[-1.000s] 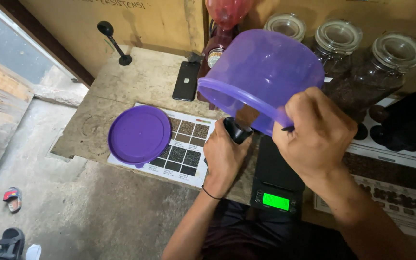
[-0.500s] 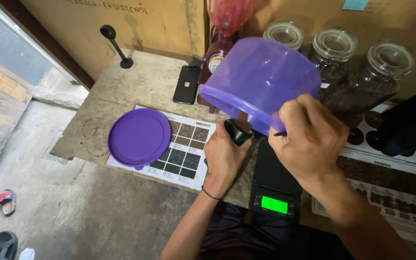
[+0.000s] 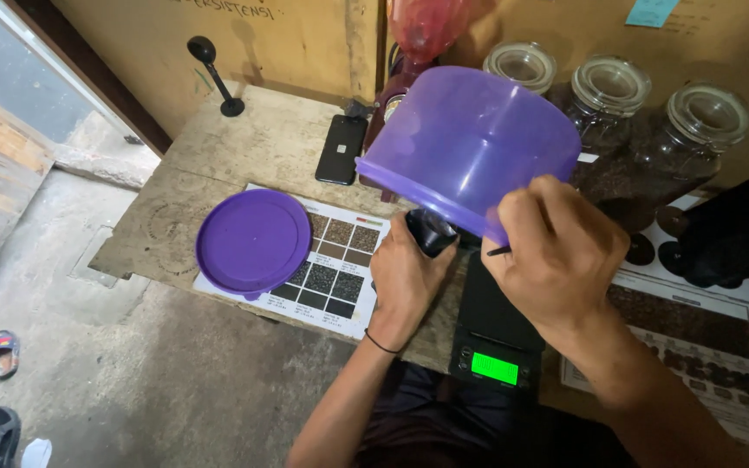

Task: Measuring ground coffee using a spoon and a small container on a scale, then pouring it into pouches and folding them.

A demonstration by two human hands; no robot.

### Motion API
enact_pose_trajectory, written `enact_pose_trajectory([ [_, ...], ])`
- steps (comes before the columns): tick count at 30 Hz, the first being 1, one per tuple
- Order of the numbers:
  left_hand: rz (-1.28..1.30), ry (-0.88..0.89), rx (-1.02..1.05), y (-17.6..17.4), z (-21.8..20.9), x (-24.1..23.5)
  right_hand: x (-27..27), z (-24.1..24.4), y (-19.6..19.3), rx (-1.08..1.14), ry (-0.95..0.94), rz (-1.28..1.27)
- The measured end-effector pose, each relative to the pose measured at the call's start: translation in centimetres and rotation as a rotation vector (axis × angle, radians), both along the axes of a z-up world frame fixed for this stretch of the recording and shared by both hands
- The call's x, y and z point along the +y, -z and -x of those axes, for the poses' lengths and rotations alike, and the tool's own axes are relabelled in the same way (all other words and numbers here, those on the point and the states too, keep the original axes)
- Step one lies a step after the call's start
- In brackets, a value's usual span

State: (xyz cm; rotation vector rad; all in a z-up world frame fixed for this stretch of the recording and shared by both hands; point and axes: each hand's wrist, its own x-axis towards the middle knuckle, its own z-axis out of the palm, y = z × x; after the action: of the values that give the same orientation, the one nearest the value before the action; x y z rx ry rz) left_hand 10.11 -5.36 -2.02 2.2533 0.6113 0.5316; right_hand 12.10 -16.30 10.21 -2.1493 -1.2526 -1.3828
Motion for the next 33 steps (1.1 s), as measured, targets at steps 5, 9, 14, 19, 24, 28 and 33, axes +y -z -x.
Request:
enact_pose_trajectory([
  [5,0.019,-0.006,-0.032,-0.1,0.2,0.1,0.1,0.3,0.0,-0.027,0.019,0.009],
  [9,0.010,0.006,-0.066,0.1,0.3,0.3,0.2,0.7,-0.2,-0.039,0.016,0.036],
  [14,0.019,-0.019,-0.069,-0.3,0.3,0.4,-0.2,0.3,0.4,-0.035,0.005,0.002],
  [19,0.094,-0.050,-0.134,-1.8,1.6,0.8,-1.7,-1.9,1.4,0.163,-0.039,-0.173],
  [24,0.288,0.036,-0.466,-2.5,4.0,2.5,-2.9,-2.7,1.6,0.448,0.059,-0.363],
  [28,0.580,-0.090,-0.903,-3.4,5.4,2.5,-2.9,-3.2,2.1,0.560,0.094,-0.356],
  [33,0.304,-0.321,-0.516,-3.0,5.5,4.6,-2.1,-3.9,2.9,0.848,0.134,-0.249],
])
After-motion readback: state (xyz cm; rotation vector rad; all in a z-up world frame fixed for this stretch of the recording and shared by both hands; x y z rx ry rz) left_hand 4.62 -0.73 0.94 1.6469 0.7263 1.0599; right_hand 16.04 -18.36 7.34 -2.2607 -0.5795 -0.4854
